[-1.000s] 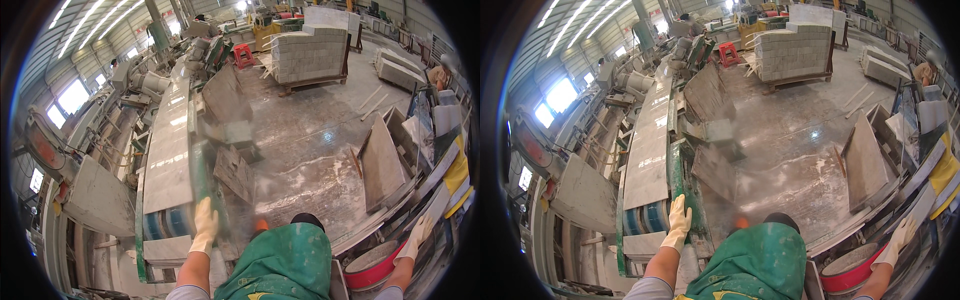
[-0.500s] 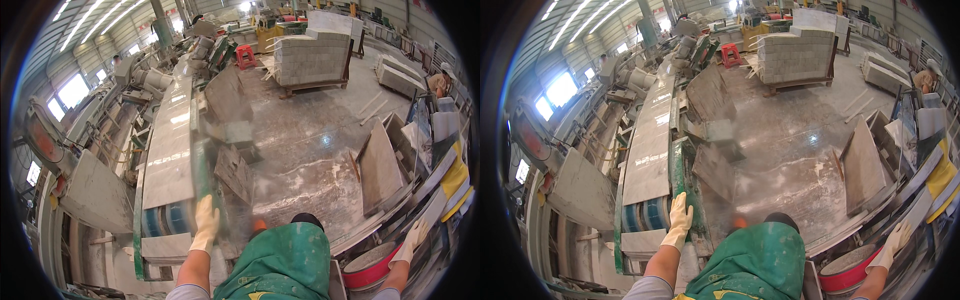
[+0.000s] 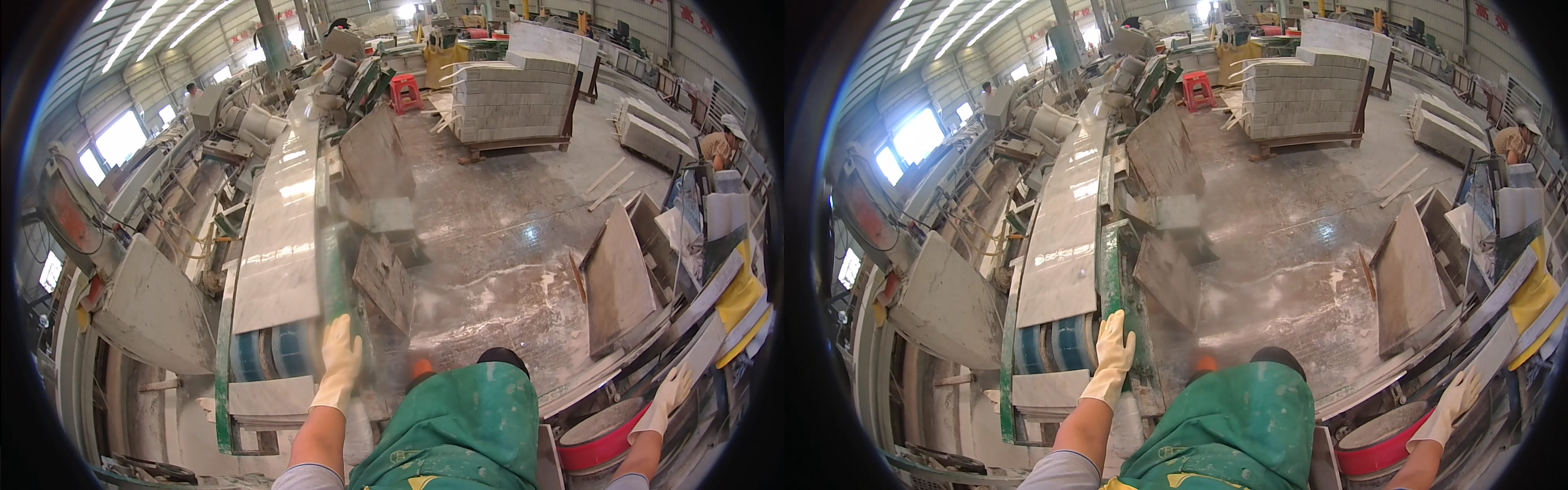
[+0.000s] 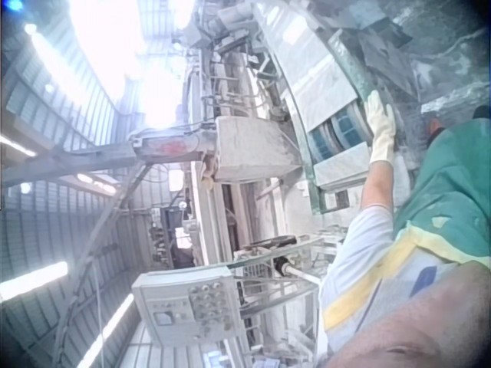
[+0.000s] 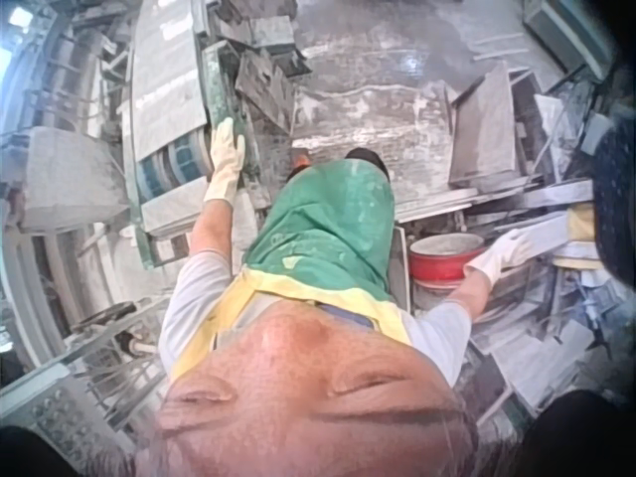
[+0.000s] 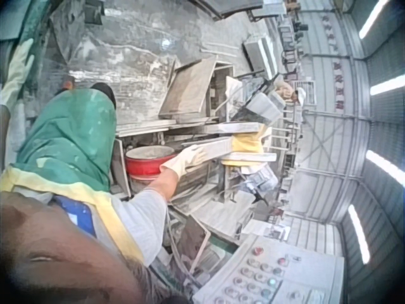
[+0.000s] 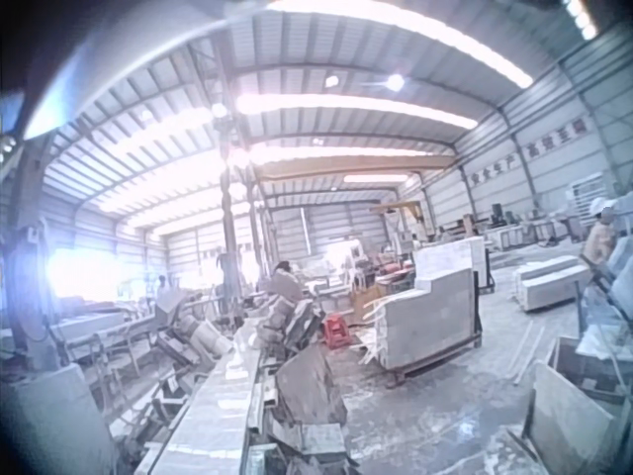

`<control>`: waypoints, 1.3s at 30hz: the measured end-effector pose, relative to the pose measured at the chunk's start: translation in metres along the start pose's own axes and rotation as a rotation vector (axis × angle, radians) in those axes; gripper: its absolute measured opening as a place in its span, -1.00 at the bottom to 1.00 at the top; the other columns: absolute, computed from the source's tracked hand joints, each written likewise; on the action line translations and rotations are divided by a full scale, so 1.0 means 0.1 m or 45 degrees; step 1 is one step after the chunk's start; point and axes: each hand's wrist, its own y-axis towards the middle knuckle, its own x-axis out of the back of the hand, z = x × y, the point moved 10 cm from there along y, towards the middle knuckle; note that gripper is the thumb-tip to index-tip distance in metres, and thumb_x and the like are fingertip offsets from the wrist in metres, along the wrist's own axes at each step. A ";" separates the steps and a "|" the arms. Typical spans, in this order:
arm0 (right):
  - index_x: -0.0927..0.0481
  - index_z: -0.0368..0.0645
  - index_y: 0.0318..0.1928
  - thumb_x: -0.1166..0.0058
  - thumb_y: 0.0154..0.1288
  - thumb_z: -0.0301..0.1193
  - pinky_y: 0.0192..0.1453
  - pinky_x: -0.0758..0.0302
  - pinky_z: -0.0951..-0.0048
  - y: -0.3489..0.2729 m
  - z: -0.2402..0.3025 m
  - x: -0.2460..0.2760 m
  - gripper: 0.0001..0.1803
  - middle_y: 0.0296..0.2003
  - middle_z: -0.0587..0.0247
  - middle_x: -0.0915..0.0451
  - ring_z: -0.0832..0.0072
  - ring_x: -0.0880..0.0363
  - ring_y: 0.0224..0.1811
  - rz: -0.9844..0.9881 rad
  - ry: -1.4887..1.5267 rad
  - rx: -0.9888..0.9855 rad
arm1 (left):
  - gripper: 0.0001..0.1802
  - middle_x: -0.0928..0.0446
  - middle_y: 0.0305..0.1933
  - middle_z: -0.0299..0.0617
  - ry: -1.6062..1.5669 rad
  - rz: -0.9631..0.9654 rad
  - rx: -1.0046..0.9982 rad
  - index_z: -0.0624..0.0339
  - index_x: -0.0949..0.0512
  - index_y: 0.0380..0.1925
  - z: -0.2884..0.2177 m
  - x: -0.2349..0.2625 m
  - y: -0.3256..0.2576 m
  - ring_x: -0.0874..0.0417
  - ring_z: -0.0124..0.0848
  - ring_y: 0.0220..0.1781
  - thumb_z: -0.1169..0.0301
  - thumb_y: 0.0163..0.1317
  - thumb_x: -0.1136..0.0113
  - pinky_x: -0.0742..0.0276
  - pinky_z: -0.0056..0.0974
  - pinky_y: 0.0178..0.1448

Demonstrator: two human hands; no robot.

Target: The person repeatedly picks up rectangular slabs from a conveyor belt and places them onto a nearby stack. The person uses both hands to lift and position each slab one at a time. The slabs are handled individually and stacked in a pile beside the conveyor.

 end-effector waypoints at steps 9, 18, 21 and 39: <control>-0.38 0.03 0.43 0.18 0.58 -0.08 0.44 -0.28 0.08 -0.09 0.02 0.05 -0.47 0.39 -0.01 -0.39 0.02 -0.36 0.40 -0.047 0.034 0.046 | -0.37 -0.48 0.32 0.14 -0.021 0.060 0.041 0.31 -0.39 0.32 -0.02 0.02 0.01 -0.41 0.03 0.43 0.37 0.25 -0.23 -0.14 -0.02 0.60; -0.39 0.03 0.43 0.18 0.58 -0.09 0.44 -0.30 0.11 -0.18 0.05 0.12 -0.47 0.39 -0.02 -0.39 0.04 -0.37 0.40 -0.029 0.010 0.055 | -0.35 -0.51 0.30 0.08 -0.021 -0.023 -0.016 0.25 -0.44 0.29 -0.04 0.04 0.01 -0.45 0.06 0.37 0.42 0.15 -0.33 -0.26 0.03 0.52; -0.38 0.03 0.43 0.18 0.57 -0.10 0.44 -0.30 0.11 -0.21 0.05 0.12 -0.47 0.39 -0.02 -0.39 0.04 -0.37 0.40 -0.018 0.007 0.051 | -0.34 -0.50 0.29 0.08 -0.013 -0.021 -0.022 0.25 -0.43 0.30 -0.05 0.05 0.01 -0.45 0.06 0.37 0.42 0.15 -0.33 -0.25 0.04 0.52; -0.36 -0.02 0.44 0.16 0.55 -0.11 0.51 -0.22 0.09 -0.45 0.15 0.32 -0.44 0.41 -0.12 -0.35 -0.03 -0.31 0.44 0.059 0.089 0.102 | -0.34 -0.48 0.33 0.12 -0.021 0.054 0.025 0.29 -0.38 0.34 -0.04 0.03 0.02 -0.40 0.01 0.44 0.36 0.24 -0.26 -0.15 -0.02 0.59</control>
